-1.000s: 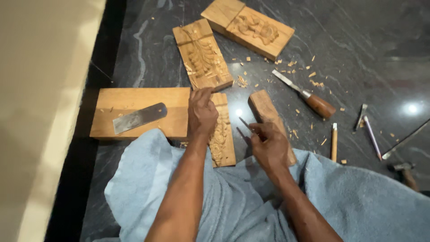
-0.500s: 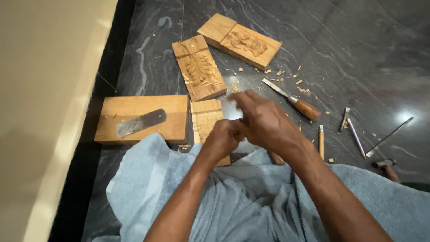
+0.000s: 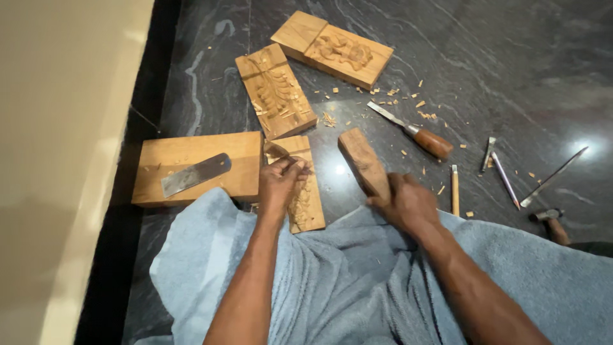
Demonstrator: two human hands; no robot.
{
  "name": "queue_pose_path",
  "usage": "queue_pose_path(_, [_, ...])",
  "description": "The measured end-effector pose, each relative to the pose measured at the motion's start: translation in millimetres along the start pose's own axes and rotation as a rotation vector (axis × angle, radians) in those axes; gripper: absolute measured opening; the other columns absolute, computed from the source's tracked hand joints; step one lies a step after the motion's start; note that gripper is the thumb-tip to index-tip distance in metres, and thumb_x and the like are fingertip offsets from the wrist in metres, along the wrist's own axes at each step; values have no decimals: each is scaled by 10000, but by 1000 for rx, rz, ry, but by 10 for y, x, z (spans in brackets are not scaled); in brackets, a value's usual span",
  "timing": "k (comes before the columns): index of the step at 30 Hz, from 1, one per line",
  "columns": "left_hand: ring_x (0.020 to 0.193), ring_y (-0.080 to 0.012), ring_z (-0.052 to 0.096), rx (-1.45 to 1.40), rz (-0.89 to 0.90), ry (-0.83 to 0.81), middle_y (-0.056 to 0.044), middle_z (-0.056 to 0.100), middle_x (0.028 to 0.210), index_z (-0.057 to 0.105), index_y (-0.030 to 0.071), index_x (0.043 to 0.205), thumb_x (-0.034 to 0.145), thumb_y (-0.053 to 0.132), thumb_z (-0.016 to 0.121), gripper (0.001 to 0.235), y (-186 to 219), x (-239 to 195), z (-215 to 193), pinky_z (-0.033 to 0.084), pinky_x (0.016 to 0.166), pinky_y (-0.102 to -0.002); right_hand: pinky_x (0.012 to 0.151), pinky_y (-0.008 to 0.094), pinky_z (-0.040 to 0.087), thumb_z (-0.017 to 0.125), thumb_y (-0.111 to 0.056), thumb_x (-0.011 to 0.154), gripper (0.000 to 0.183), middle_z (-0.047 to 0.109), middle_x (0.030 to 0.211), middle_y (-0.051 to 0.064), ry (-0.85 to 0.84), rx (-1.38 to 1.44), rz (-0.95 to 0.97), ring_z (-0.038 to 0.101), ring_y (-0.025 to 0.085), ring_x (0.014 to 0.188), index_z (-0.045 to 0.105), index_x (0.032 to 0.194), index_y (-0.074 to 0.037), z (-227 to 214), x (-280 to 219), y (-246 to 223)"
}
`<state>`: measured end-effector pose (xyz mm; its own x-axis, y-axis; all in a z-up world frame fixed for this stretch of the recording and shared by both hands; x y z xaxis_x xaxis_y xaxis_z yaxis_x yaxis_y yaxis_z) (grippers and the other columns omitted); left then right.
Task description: The person carves a design into a rectangular wooden block using a chisel and a wooden mallet. They repeatedly strike the chisel to remove wood shavings and refine the carved pattern.
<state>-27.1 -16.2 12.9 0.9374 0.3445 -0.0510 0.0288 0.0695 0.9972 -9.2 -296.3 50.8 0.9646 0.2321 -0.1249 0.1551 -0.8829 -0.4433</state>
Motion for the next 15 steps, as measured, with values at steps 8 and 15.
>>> queue_pose_path(8, [575, -82, 658, 453, 21, 16, -36, 751, 720, 793, 19, 936, 875, 102, 757, 109, 109, -77, 22, 510, 540, -243, 873, 438, 560, 823, -317, 686, 679, 742, 1125, 216, -192, 242, 289, 744, 370, 1001, 630, 1292, -80, 0, 164, 31])
queue_pose_path(15, [646, -86, 694, 441, 110, 73, -38, 768, 756, 789, 7, 941, 868, 100, 770, 120, 85, -111, 37, 552, 613, -251, 771, 395, 584, 837, -213, 637, 764, 727, 1125, 197, 8, 554, 208, 737, 306, 921, 585, 1332, -21, -81, 201, 159])
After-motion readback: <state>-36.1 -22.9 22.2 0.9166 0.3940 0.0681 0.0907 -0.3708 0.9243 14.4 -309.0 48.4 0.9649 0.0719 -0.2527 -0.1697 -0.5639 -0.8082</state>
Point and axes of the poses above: each hand's wrist, its own x-axis towards the middle knuckle, its own z-axis out of the palm, y = z × x, the point moved 3 cm from there along x, towards the middle knuckle
